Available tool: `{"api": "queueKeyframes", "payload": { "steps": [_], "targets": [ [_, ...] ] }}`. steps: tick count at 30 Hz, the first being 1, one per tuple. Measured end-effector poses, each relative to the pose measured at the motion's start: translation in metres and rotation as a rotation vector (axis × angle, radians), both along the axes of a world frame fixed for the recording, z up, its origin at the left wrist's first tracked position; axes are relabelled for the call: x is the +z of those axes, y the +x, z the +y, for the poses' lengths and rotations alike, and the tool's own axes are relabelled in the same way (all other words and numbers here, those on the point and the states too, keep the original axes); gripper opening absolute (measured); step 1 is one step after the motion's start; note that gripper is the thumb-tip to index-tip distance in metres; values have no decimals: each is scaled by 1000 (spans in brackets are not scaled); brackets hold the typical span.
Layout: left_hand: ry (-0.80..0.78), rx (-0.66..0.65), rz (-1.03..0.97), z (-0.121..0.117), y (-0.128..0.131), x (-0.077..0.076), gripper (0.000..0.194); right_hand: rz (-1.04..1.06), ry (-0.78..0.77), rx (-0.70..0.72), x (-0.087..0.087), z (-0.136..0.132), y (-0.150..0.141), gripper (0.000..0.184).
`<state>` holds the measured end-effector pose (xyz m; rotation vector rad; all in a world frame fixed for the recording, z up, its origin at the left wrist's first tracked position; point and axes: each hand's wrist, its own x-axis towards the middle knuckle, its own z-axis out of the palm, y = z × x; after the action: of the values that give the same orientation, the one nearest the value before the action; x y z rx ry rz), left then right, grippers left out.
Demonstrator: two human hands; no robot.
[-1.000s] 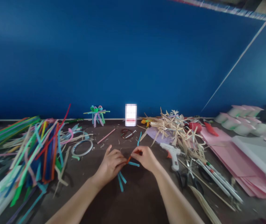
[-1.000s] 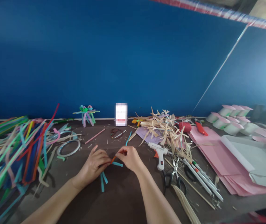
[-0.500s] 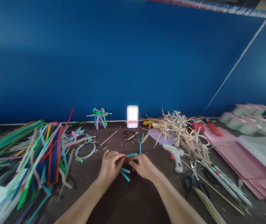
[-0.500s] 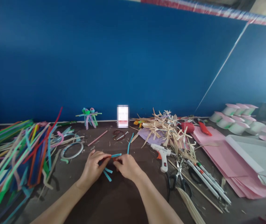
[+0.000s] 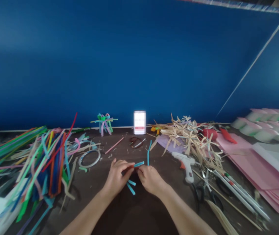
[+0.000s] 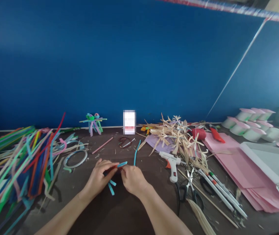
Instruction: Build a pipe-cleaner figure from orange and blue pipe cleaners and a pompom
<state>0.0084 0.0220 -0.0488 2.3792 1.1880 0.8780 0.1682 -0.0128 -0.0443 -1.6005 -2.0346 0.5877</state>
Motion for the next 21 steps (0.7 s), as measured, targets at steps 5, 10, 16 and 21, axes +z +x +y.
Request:
{"api": "queueKeyframes", "payload": {
  "steps": [5, 10, 16, 21],
  "targets": [
    [-74, -70, -10, 1, -1, 3, 28, 128, 48, -28, -5, 3, 2, 22],
    [-127, -126, -22, 1, -3, 5, 26, 200, 41, -102, -3, 4, 4, 13],
    [-24, -109, -49, 0, -3, 9, 21, 296, 81, -70, -1, 1, 1, 13],
    [93, 22, -49, 3, 7, 9, 21, 338, 96, -101, -4, 1, -4, 16]
  ]
}}
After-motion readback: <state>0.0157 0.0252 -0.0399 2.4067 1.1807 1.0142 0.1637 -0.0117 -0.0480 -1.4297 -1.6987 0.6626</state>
